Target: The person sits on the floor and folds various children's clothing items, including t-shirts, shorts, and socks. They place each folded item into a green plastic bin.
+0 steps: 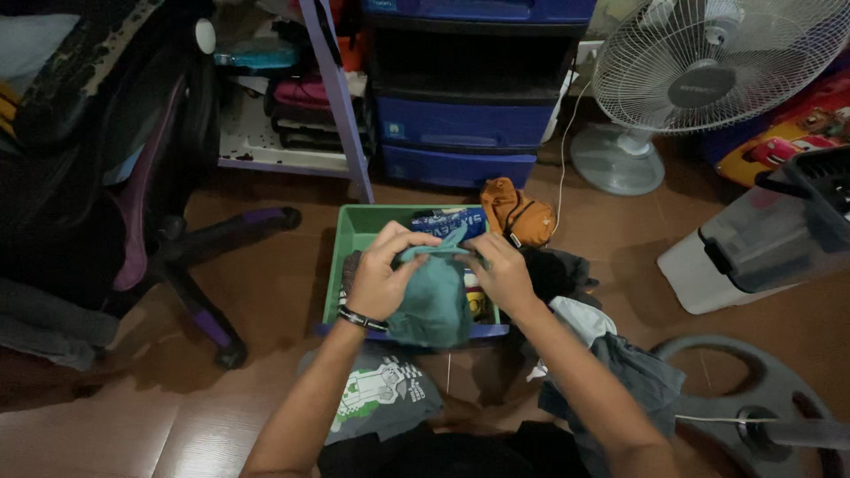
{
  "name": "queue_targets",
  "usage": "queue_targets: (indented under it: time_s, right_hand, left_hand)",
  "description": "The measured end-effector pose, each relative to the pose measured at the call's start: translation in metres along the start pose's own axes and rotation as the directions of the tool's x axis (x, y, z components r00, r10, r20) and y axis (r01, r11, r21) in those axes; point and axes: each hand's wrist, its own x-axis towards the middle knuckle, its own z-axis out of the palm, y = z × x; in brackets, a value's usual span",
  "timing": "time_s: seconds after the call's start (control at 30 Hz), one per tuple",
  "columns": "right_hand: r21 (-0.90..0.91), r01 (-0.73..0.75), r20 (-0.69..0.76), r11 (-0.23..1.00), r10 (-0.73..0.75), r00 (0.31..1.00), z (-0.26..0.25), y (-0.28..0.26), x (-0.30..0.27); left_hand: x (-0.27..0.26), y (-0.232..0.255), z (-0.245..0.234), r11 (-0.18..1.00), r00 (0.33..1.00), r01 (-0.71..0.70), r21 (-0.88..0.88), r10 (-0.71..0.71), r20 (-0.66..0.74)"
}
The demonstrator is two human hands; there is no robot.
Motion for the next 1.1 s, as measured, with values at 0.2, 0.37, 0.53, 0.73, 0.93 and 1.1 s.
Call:
queue_targets:
  time_s: [0.2, 0.37, 0.53, 0.73, 0.93, 1.1]
  right_hand:
    - [0.43, -0.079, 0.112, 0.899, 0.034, 0.993, -0.017, 0.022, -0.011]
    - [0.358, -0.248, 0.231, 0.9, 0.171, 0.958, -0.031, 0.008, -0.01]
    - [0.339, -0.306, 0.272, 0.89, 0.219, 0.937, -0.037, -0.018, -0.001]
    - [0.145, -0.328, 0.764, 0.934, 0.105, 0.637, -0.081, 0.013, 0.005]
    - [0.626, -0.725, 0.72, 0.289, 0.142, 0.679, -0.081, 0.051, -0.061]
    - [0.746, -0.558, 0.666, -0.365, 0.403, 0.628, -0.034, 0.051, -0.091]
  left_hand:
    - [-0.005, -0.01, -0.016, 0.968, 0.997, 0.077, 0.238, -0.076, -0.012]
    - [-0.002, -0.03, -0.015, 0.923, 0.992, -0.049, 0.382, 0.002, 0.124]
    - [-0.001, -0.049, -0.007, 0.858, 0.883, -0.467, 0.214, 0.439, 0.167]
    - [-0.004, -0.049, 0.004, 0.987, 0.978, 0.151, -0.054, -0.141, 0.152]
    - [-0.006, -0.015, 0.012, 0.881, 0.981, 0.174, -0.44, -0.116, 0.155]
    - [-0.002, 0.005, 0.002, 0.982, 0.998, 0.064, -0.177, -0.063, 0.011]
